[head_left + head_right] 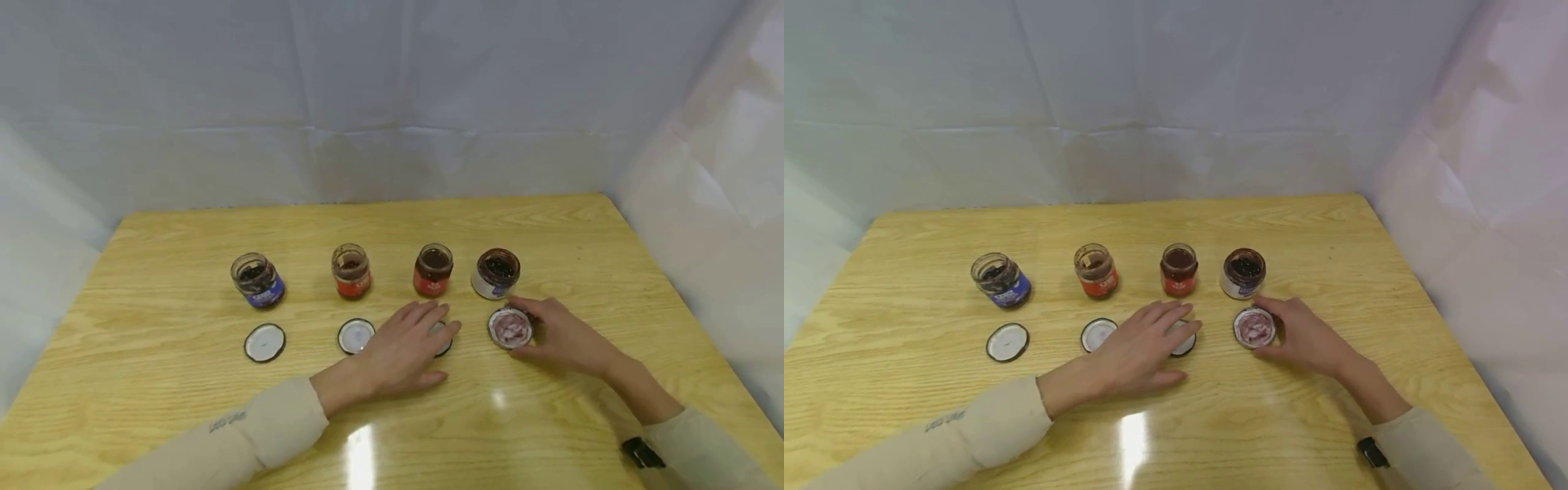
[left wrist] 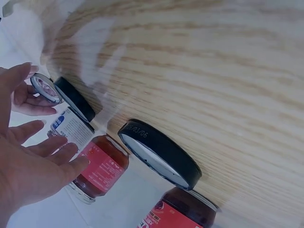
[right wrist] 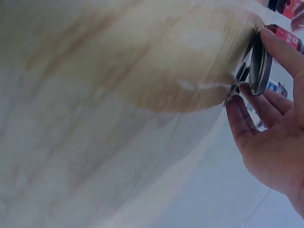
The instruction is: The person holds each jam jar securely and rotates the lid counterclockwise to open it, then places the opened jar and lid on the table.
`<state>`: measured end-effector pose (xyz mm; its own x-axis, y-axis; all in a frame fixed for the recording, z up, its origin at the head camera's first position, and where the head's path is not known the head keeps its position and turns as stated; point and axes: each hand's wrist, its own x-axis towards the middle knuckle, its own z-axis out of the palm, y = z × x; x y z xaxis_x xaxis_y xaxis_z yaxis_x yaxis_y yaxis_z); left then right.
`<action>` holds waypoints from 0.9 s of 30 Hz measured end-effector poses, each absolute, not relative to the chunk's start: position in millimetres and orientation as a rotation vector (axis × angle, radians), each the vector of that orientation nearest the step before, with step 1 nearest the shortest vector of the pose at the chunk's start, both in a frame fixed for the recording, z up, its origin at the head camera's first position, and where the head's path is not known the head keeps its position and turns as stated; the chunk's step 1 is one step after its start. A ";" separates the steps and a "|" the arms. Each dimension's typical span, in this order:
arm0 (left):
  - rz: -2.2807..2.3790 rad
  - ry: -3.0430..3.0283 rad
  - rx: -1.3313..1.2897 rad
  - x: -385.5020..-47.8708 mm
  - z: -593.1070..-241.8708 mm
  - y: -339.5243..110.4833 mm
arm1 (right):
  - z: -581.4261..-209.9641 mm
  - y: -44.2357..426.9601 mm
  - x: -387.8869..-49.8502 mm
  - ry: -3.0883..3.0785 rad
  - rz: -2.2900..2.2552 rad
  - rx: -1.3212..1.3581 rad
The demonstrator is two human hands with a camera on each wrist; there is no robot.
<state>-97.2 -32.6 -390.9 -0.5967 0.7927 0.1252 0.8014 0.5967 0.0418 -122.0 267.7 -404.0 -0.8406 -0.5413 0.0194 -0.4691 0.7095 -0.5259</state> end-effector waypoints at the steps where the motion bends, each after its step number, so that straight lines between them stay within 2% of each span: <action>1: -0.133 -2.727 -1.361 -97.0 -391.1 -32.9 | -404.4 267.5 -121.5 2.795 -0.775 -0.834; 27: -0.020 -2.739 -1.388 -91.7 -392.1 -31.2 | -409.5 269.5 -121.3 2.841 -0.755 -0.852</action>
<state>-91.7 -31.2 -392.1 -0.5894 0.8049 0.0687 0.8059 0.5917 -0.0199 -121.3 269.5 -409.5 -0.8419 -0.5362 0.0616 -0.4961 0.7238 -0.4797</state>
